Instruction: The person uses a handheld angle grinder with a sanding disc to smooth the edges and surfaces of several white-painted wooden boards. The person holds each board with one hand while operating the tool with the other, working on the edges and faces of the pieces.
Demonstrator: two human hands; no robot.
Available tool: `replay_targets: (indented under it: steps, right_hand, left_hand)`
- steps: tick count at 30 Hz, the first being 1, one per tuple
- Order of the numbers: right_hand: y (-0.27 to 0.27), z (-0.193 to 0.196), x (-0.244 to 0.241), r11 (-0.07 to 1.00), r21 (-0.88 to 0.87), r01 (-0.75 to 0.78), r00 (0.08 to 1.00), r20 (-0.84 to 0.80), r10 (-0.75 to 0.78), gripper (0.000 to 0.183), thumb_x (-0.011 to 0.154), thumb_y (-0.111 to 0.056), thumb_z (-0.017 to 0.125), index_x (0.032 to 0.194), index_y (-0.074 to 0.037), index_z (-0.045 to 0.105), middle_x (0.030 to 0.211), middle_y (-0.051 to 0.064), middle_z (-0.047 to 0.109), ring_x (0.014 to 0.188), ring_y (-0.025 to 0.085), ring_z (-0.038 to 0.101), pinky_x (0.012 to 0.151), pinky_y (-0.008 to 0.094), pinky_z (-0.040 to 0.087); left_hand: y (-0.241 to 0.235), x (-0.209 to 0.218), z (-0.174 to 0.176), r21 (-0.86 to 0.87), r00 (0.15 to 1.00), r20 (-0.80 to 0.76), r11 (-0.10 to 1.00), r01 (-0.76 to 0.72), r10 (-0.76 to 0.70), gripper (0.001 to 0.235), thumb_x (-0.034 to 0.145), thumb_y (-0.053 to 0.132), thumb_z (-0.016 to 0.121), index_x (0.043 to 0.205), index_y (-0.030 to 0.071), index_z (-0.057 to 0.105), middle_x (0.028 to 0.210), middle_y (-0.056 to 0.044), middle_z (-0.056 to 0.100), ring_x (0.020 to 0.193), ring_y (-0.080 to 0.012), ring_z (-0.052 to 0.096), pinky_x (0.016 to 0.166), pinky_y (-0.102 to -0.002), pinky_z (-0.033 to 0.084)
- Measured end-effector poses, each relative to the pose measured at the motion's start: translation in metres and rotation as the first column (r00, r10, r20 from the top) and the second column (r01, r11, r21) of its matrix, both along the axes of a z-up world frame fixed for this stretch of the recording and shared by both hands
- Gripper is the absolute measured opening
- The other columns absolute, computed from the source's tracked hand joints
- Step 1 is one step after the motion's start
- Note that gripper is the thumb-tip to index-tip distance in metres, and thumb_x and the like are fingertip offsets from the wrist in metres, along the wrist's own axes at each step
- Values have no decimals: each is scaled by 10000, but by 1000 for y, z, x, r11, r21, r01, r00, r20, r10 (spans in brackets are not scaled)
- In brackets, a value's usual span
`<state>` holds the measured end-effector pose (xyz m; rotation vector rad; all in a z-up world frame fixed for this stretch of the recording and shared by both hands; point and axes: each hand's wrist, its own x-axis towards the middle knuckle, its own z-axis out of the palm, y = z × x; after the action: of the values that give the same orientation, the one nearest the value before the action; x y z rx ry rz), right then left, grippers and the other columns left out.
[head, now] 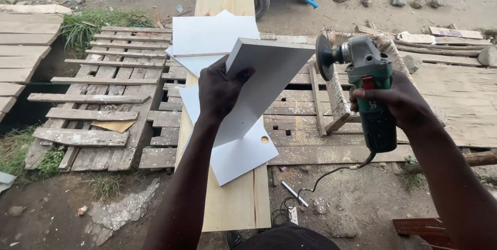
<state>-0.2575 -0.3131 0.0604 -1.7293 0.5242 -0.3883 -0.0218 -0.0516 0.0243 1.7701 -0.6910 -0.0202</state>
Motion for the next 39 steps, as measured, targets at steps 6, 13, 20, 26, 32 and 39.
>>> replay_targets:
  steps: [6, 13, 20, 26, 32, 39]
  right_hand:
    - [4, 26, 14, 986, -135, -97, 986, -151, 77, 307, 711, -91, 792, 961, 39, 670, 762, 172, 666, 661, 286, 665, 606, 389, 555]
    - [45, 51, 40, 955, -224, -195, 978, 24, 205, 368, 672, -60, 867, 934, 124, 685, 679, 252, 671, 574, 371, 735, 614, 509, 628]
    - [44, 40, 42, 963, -181, -198, 973, 83, 216, 358, 678, -47, 885, 922, 109, 674, 673, 242, 669, 583, 353, 738, 613, 477, 636]
    - [-4, 1, 33, 987, -108, -117, 992, 39, 122, 348, 739, -102, 870, 922, 105, 659, 685, 239, 655, 596, 351, 724, 613, 492, 623]
    - [-48, -21, 24, 999, -34, -35, 999, -22, 34, 319, 787, -140, 843, 910, 84, 653, 694, 227, 654, 616, 326, 727, 622, 463, 628]
    - [-52, -6, 14, 992, -67, -105, 989, -114, 97, 359, 767, -158, 843, 930, 104, 659, 698, 246, 651, 616, 356, 722, 622, 510, 621]
  left_hand:
    - [-13, -7, -2, 31, 989, 139, 999, 38, -42, 259, 804, 373, 716, 998, 211, 773, 798, -12, 784, 690, -188, 682, 644, -364, 488]
    - [-24, -14, 7, -14, 982, 158, 994, 108, -104, 213, 842, 234, 840, 915, 72, 723, 704, -141, 729, 689, -361, 751, 656, -418, 574]
    - [-21, -13, 4, -30, 980, 180, 996, 88, -81, 226, 844, 251, 836, 923, 73, 723, 712, -159, 732, 715, -402, 753, 676, -455, 591]
    - [-7, -11, 2, -62, 979, 185, 993, 99, -86, 201, 859, 243, 831, 902, 83, 717, 693, -133, 726, 674, -361, 749, 668, -423, 578]
    - [7, -1, -10, -77, 977, 184, 990, 119, -104, 206, 873, 244, 825, 870, 87, 692, 667, -134, 701, 644, -328, 727, 622, -396, 539]
    - [3, -7, -5, -85, 969, 218, 987, 138, -116, 221, 876, 229, 831, 861, 74, 674, 669, -156, 691, 645, -353, 724, 600, -384, 530]
